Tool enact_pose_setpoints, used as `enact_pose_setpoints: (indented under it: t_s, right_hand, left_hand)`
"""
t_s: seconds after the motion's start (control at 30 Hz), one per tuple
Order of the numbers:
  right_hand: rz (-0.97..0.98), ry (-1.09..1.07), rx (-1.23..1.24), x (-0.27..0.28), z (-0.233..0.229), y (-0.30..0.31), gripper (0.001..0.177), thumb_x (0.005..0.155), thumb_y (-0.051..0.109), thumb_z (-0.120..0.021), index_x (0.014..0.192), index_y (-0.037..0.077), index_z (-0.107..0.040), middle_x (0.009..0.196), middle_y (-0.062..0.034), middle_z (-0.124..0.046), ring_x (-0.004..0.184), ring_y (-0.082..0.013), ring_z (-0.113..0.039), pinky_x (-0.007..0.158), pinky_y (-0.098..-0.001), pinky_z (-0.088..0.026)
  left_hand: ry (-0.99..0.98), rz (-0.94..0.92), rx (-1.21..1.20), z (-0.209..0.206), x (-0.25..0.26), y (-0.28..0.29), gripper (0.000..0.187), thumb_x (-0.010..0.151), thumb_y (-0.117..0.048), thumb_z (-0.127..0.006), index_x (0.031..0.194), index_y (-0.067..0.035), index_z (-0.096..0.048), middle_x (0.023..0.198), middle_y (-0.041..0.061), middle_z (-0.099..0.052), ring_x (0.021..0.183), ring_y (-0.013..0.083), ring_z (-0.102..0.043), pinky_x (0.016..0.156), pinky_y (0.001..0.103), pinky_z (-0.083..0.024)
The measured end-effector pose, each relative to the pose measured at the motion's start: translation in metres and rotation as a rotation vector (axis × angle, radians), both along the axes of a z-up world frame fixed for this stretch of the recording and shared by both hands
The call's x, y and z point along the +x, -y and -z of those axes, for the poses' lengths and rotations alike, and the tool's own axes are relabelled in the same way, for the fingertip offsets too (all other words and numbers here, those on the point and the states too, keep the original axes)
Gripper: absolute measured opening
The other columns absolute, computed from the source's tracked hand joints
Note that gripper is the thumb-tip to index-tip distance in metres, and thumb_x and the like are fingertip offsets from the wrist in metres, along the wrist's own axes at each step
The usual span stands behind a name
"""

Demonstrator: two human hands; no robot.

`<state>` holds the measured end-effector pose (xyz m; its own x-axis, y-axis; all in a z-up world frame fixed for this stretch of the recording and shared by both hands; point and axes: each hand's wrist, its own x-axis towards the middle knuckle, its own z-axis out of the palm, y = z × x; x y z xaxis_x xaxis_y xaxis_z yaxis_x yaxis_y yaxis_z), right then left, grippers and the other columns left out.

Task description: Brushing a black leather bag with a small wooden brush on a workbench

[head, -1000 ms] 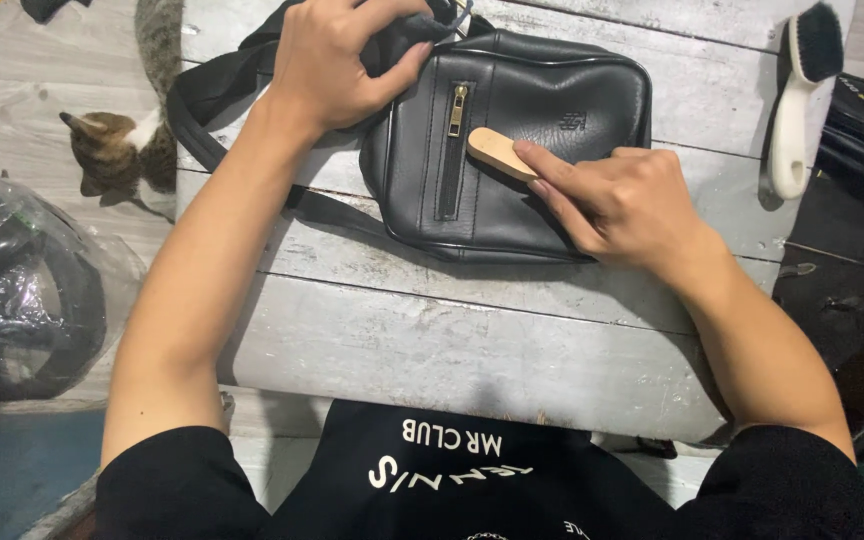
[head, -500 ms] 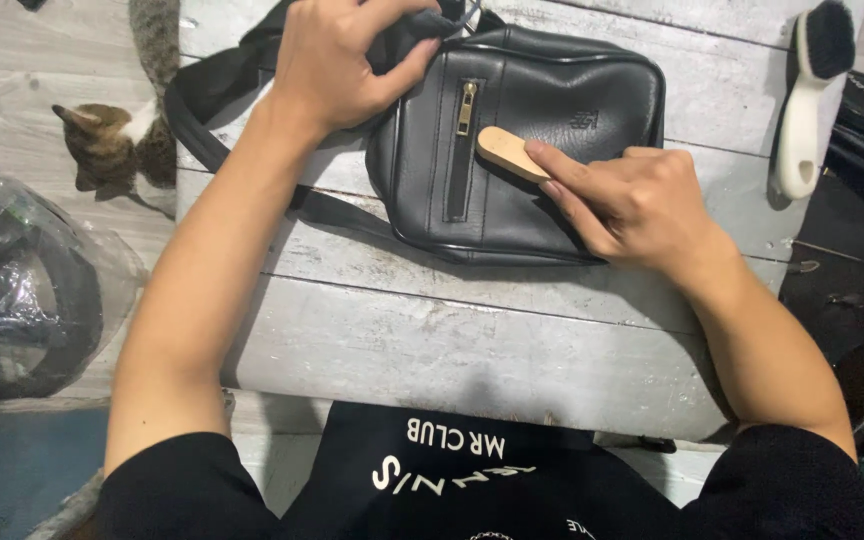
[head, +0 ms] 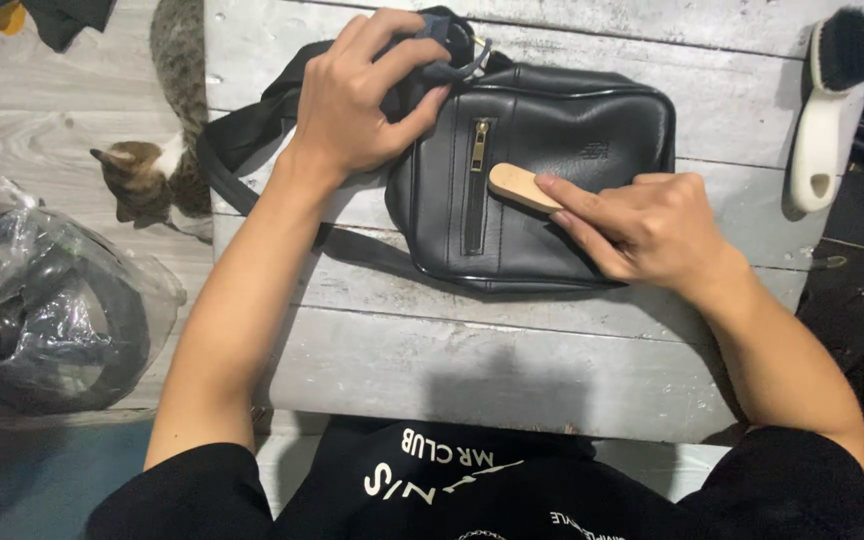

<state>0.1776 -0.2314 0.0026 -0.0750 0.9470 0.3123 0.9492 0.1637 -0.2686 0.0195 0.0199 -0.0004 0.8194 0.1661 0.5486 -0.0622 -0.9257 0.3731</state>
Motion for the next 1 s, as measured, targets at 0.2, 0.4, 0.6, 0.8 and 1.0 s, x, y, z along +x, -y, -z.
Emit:
enact_pose_setpoints:
  t_s: [0.2, 0.4, 0.6, 0.8, 1.0]
  right_hand:
    - [0.0, -0.012, -0.012, 0.001, -0.002, -0.003, 0.032, 0.09, 0.015, -0.062, 0.122, 0.013, -0.059, 0.05, 0.008, -0.051, 0.037, -0.0088, -0.039, 0.04, -0.0229, -0.035]
    - [-0.047, 0.039, 0.0, 0.002, -0.002, 0.0, 0.032, 0.092, 0.016, -0.061, 0.123, 0.011, -0.058, 0.05, 0.0073, -0.052, 0.037, -0.0059, -0.04, 0.041, -0.0221, -0.036]
    - [-0.048, 0.023, 0.032, 0.002, 0.0, 0.001, 0.032, 0.092, 0.013, -0.062, 0.124, 0.01, -0.057, 0.048, 0.007, -0.047, 0.037, -0.007, -0.034, 0.04, -0.022, -0.033]
    - [-0.008, 0.039, 0.025, -0.002, -0.001, 0.004, 0.03, 0.093, 0.016, -0.061, 0.122, 0.011, -0.06, 0.051, 0.0053, -0.049, 0.038, -0.0105, -0.036, 0.043, -0.0244, -0.036]
    - [0.003, 0.038, 0.041, -0.006, -0.005, 0.002, 0.027, 0.093, 0.017, -0.062, 0.119, 0.011, -0.064, 0.063, 0.0027, -0.062, 0.04, -0.0129, -0.043, 0.046, -0.0253, -0.04]
  left_hand:
    - [0.001, 0.021, 0.01, 0.005, 0.001, -0.004, 0.015, 0.085, -0.017, -0.064, 0.097, -0.009, -0.061, 0.099, 0.007, -0.056, 0.082, 0.0247, -0.055, 0.058, 0.033, -0.046]
    - [0.004, 0.055, 0.075, 0.01, -0.001, -0.005, 0.014, 0.085, -0.018, -0.065, 0.096, -0.008, -0.063, 0.097, 0.007, -0.06, 0.082, 0.0244, -0.057, 0.064, 0.033, -0.047]
    - [-0.019, 0.066, 0.072, 0.007, -0.004, -0.004, 0.01, 0.085, -0.017, -0.065, 0.091, -0.01, -0.061, 0.091, 0.002, -0.059, 0.072, 0.0207, -0.051, 0.051, 0.03, -0.04]
    - [0.009, 0.105, 0.064, 0.008, -0.005, -0.003, 0.012, 0.083, -0.015, -0.065, 0.092, -0.007, -0.062, 0.092, 0.003, -0.063, 0.075, 0.0222, -0.059, 0.059, 0.031, -0.043]
    - [-0.032, 0.024, 0.14, 0.011, -0.008, -0.001, 0.014, 0.089, -0.026, -0.064, 0.094, -0.013, -0.063, 0.083, 0.001, -0.06, 0.067, 0.0206, -0.055, 0.05, 0.033, -0.04]
